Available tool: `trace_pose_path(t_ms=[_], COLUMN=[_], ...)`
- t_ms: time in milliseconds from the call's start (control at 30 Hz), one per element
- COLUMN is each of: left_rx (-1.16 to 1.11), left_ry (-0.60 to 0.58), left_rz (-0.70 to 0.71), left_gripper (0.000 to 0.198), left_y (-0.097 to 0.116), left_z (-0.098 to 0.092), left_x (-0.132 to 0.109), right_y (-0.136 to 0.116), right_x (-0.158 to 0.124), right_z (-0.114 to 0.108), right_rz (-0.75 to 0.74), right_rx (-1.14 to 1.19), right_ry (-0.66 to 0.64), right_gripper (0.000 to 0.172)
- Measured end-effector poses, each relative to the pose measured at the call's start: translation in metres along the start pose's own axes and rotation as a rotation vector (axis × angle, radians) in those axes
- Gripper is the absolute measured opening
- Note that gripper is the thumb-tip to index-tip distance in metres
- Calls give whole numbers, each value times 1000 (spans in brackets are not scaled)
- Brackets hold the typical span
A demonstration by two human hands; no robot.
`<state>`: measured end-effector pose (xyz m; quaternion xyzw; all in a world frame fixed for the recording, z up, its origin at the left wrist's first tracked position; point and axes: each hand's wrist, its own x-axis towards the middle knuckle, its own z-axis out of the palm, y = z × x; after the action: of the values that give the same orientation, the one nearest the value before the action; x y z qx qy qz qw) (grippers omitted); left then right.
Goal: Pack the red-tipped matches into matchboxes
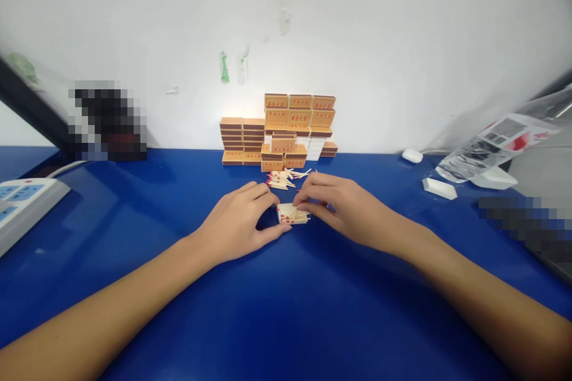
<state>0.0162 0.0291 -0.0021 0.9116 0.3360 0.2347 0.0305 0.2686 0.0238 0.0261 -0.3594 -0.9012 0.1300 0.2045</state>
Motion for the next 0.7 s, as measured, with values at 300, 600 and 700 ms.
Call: trace_pose_path(t_ms=[300, 600, 700], left_rx=[-6, -6, -4], left_ry=[-11, -8, -9], left_rz=[11, 19, 26], left_gripper=[31, 31, 31], left_y=[-1, -2, -2], left_z=[0, 1, 1], left_x=[-1, -1, -1], right_y=[-4, -4, -4], right_x=[-3, -2, -1], right_z=[-1, 1, 3], right_rz=[49, 73, 67], right_rx=[-27, -38, -23], right_ry=[-85, -100, -85], right_gripper=[20, 10, 10])
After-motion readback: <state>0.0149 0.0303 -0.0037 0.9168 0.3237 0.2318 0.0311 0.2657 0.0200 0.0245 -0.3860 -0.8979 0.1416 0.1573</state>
